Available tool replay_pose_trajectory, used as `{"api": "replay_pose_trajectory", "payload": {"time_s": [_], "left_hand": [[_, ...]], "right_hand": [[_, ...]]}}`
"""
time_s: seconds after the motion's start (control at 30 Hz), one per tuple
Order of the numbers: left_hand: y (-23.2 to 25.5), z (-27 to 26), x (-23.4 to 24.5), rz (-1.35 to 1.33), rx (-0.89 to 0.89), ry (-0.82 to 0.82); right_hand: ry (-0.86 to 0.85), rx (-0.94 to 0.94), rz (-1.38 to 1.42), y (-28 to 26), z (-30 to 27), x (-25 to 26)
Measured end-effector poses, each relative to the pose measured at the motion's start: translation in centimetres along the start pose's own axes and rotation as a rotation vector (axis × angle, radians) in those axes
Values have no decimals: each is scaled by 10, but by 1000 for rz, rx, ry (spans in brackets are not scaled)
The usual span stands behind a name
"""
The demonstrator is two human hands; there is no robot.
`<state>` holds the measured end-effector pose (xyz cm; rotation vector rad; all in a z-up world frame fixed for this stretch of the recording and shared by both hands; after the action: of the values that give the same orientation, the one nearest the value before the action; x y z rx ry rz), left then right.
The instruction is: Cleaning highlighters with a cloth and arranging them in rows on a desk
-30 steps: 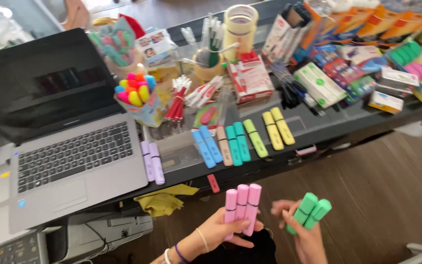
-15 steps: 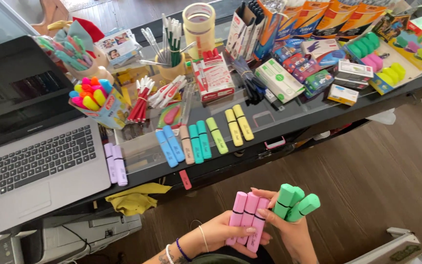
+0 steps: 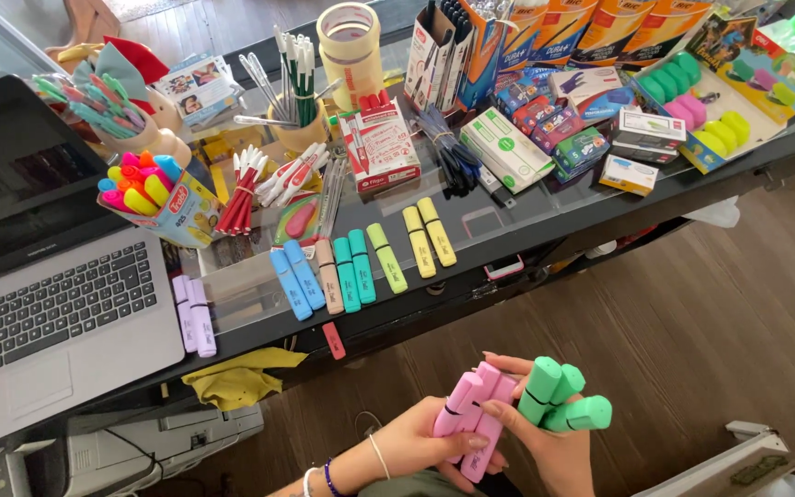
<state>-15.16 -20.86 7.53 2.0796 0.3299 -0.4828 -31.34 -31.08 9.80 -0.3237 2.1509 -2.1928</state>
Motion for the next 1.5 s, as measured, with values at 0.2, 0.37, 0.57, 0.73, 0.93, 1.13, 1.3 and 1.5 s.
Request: {"api": "replay_pose_trajectory", "payload": {"time_s": [0.2,0.37,0.57,0.73,0.93,1.13,1.3,1.5], "left_hand": [[29,-19,0,104,-84,83],[33,-32,10,49,-68,66],[40,-45,20,-35,-34,48],[60,-56,25,37,-197,76],[121,-84,39,1189,-1450,381],[144,-93,31,1300,-1712,363],[149,-90,24,1335,-1754,352],[150,-84,15,1328,-1762,317]], "right_hand": [[81,-62,-224,-8,3,-16],[186,-152,89,-37,6,-46],[149,-129,285,-34,10,-59],[54,-125,534,-12,9,-55],[29,103,535,-3,6,-26],[21,173,548,23,-8,3],[-252,222,697,13,-15,6],[-434,287,694,24,-17,10]]}}
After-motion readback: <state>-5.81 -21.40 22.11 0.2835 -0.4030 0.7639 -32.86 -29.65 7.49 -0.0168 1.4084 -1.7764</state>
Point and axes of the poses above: each hand's wrist, its own z-axis towards the middle knuckle, its own x-axis out of the back of the hand, y = z × x, the point moved 3 cm from there along z, towards the middle knuckle, and after that the axes turned 14 degrees about y, right-handed, at the moved point
